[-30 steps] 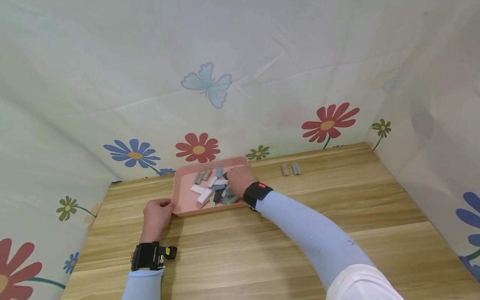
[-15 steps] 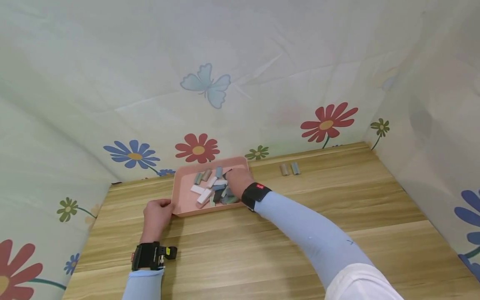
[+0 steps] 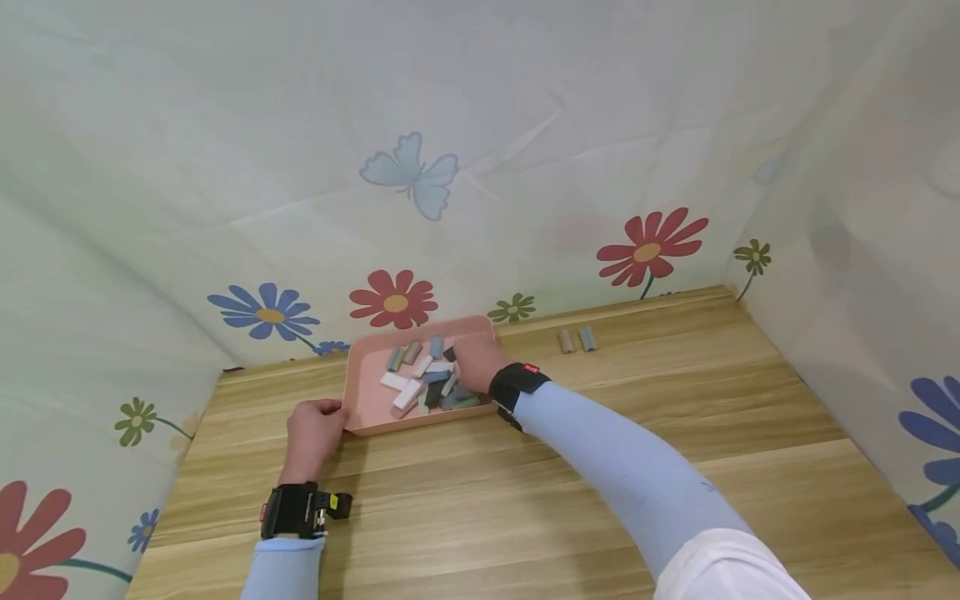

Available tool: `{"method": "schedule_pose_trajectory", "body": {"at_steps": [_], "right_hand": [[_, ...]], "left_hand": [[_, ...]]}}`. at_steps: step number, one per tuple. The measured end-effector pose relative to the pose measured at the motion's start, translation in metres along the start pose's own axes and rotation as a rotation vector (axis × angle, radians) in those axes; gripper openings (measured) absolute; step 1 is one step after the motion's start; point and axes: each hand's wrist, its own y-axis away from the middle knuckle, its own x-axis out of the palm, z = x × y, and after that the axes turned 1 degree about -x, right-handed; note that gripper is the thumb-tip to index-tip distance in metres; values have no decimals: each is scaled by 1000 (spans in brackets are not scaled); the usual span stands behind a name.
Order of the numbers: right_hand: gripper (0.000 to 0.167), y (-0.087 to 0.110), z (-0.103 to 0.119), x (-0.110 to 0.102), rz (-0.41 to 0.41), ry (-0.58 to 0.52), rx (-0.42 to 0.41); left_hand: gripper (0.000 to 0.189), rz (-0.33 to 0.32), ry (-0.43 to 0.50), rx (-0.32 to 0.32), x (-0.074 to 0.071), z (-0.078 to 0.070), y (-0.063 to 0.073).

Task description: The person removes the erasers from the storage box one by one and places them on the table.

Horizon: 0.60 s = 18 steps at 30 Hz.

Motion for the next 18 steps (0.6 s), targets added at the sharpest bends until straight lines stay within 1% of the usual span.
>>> {"method": "schedule_pose_trajectory", "body": {"at_steps": [3, 4, 6, 7, 9, 13, 14, 16, 18], "right_hand": [[17, 2, -6, -17, 10, -125, 70], [18, 3, -8, -26, 10, -141, 87], [21, 6, -13, -46, -15, -113, 125], [24, 8, -17, -56, -36, -69, 131], [24, 13, -29, -76, -65, -31, 145], [5, 33, -68, -108, -162, 31, 205], [10, 39, -78, -113, -189, 36, 227], [12, 52, -98, -123, -220, 35, 271], [10, 65, -116, -130, -243, 46, 303]], "left_hand": [[26, 5, -30, 29, 0, -1, -1], [25, 5, -46, 39, -1, -2, -2], [23, 5, -78, 60, -2, -4, -3], [22, 3, -94, 65, -4, -6, -3], [20, -2, -116, 75, -6, -9, -4], [21, 3, -123, 63, -10, -13, -6], [21, 4, -124, 59, -10, -14, -7], [22, 8, -130, 51, -10, -14, -9], [22, 7, -141, 60, -9, -15, -10]]}}
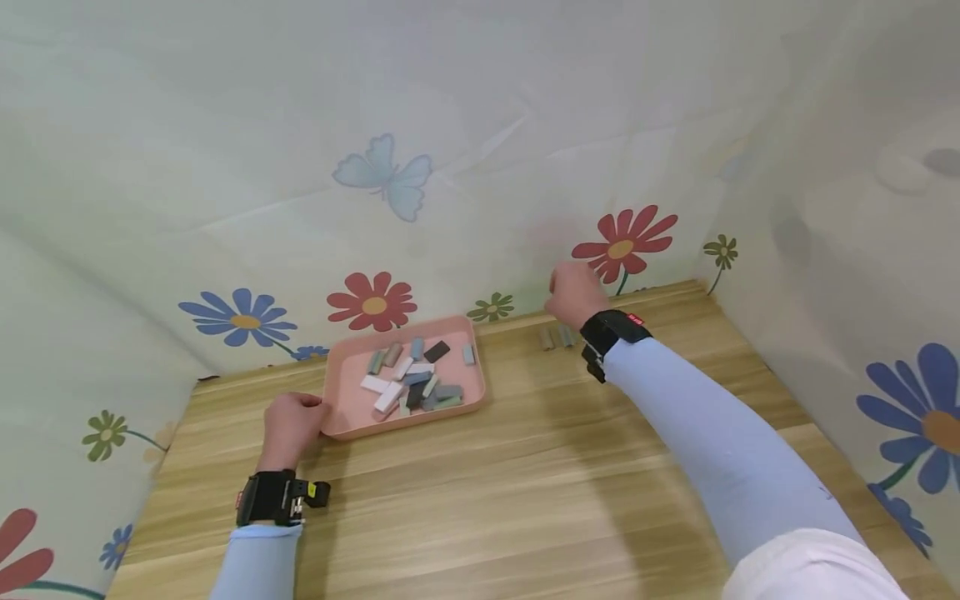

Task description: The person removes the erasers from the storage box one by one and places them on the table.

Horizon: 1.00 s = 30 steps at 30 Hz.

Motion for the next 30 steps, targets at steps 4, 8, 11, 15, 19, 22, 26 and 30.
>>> {"method": "schedule_pose_trajectory", "body": {"at_steps": [4, 8, 11, 15, 19, 22, 26, 30], "right_hand": [[12, 5, -33, 0, -6, 7, 37], [20, 9, -59, 10, 38, 14, 62], [19, 10, -71, 17, 64, 13, 96], [16, 10, -76, 22, 82, 2, 141], [14, 9, -75, 25, 96, -11, 139], [16, 7, -75, 28, 106, -18, 126], [10, 6, -75, 32, 116, -23, 128], [10, 6, -75, 36, 121, -24, 117]], "left_hand": [[22, 3, -7, 2, -2, 0, -4], [22, 11, -19, -5, -3, -2, -7], [21, 11, -31, 3, -4, -4, -9], [21, 17, -37, 27, -4, -6, -11], [20, 24, -37, 23, -4, -7, -14], [20, 16, -45, 27, -4, -7, -16], [19, 22, -57, 36, -4, -5, -18], [18, 38, -67, 12, -5, -6, -19]]}}
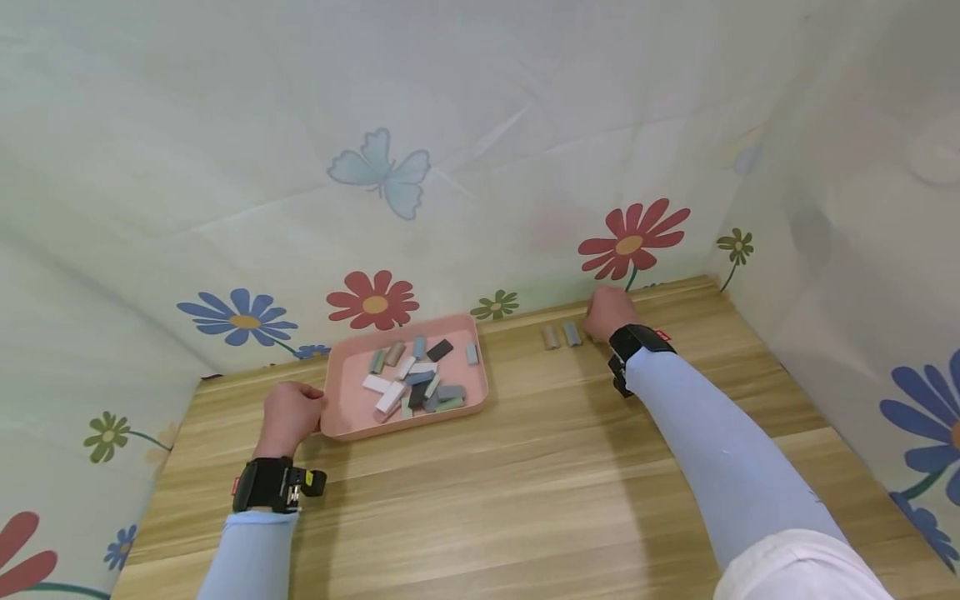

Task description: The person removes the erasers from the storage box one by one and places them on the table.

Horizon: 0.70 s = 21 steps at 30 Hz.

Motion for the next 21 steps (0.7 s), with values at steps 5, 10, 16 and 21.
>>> {"method": "schedule_pose_trajectory", "body": {"at_steps": [5, 10, 16, 21], "right_hand": [[11, 0, -2, 4, -9, 4, -12], [18, 0, 0, 5, -4, 5, -14], [30, -1, 6, 3, -9, 28, -13], [50, 2, 37, -10, -20, -2, -61]], "left_hand": [[18, 32, -7, -30, -2, -3, -1], [18, 38, 12, -58, -5, -4, 1], [18, 25, 20, -46, -5, -2, 1], [19, 31, 10, -46, -3, -1, -3]]}}
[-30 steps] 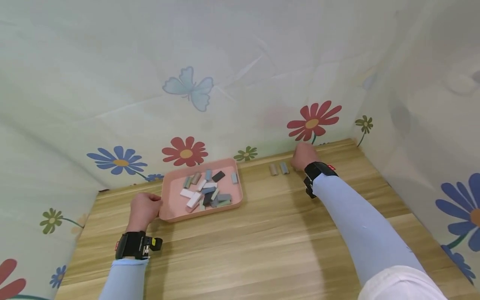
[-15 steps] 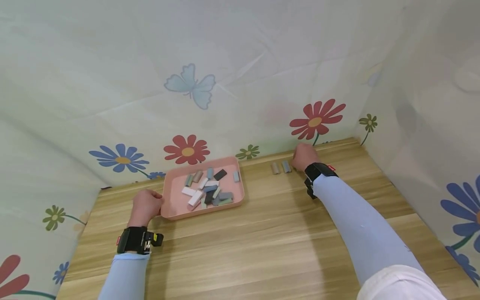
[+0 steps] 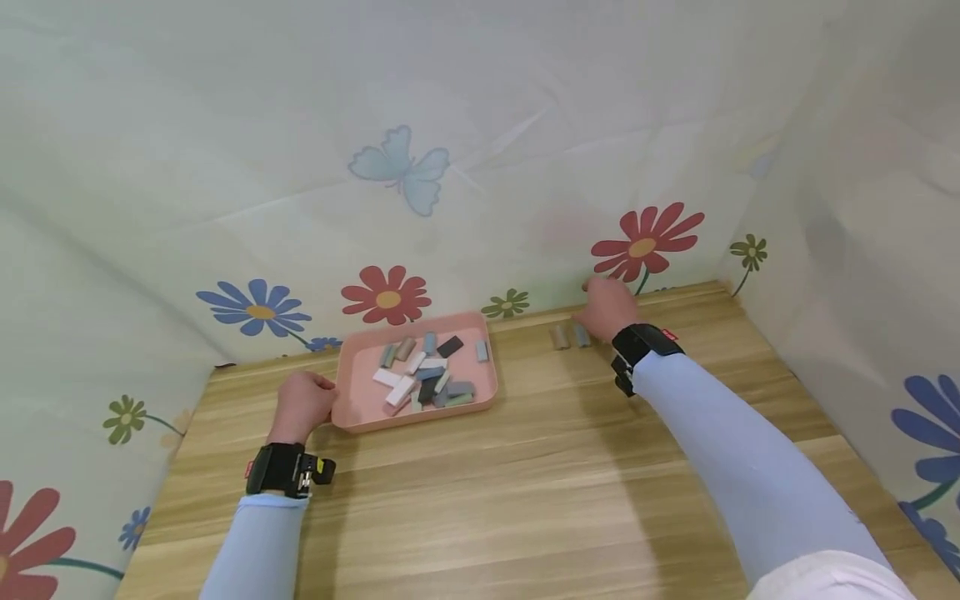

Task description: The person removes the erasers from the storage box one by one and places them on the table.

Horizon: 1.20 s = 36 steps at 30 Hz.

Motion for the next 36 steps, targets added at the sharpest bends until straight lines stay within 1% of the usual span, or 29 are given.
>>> {"method": "schedule_pose_trajectory", "body": {"at_steps": [3, 6, 10, 12, 15, 18, 22, 24, 26, 28, 30, 32, 34, 36], "right_hand": [[55, 3, 32, -7, 32, -13, -50], [63, 7, 66, -6, 79, -24, -116], [71, 11, 102, 4, 129, -67, -191], [72, 12, 116, 11, 143, -71, -228], [70, 13, 132, 22, 187, -67, -266], [68, 14, 145, 33, 234, -58, -299], [64, 18, 160, 50, 248, -75, -326], [66, 19, 165, 59, 258, -106, -336], [72, 19, 170, 68, 268, -137, -341], [73, 19, 174, 75, 293, -136, -354], [70, 18, 176, 82, 306, -97, -368], [63, 17, 177, 87, 322, -44, -366], [59, 16, 178, 91, 333, 3, -350], [55, 15, 178, 94, 341, 32, -314]], "left_hand": [[18, 6, 15, -20, 1, -2, -1], [17, -5, 11, -31, 2, -3, -1], [16, -23, 0, -10, 3, -1, -3], [16, -29, -6, 9, 4, 0, -3], [17, -41, -8, 20, 5, 1, -3], [17, -45, -5, 12, 4, 0, -1], [15, -45, 1, 3, 5, -1, -1], [15, -44, 1, 5, 5, -1, -1], [14, -45, 2, -2, 6, -1, -1], [14, -43, 9, -6, 6, -1, -1], [14, -39, 19, -13, 5, -1, -1], [14, -36, 30, -14, 6, 1, -2], [14, -38, 36, -6, 6, 2, -3], [15, -42, 40, 5, 6, 3, -3]]}}
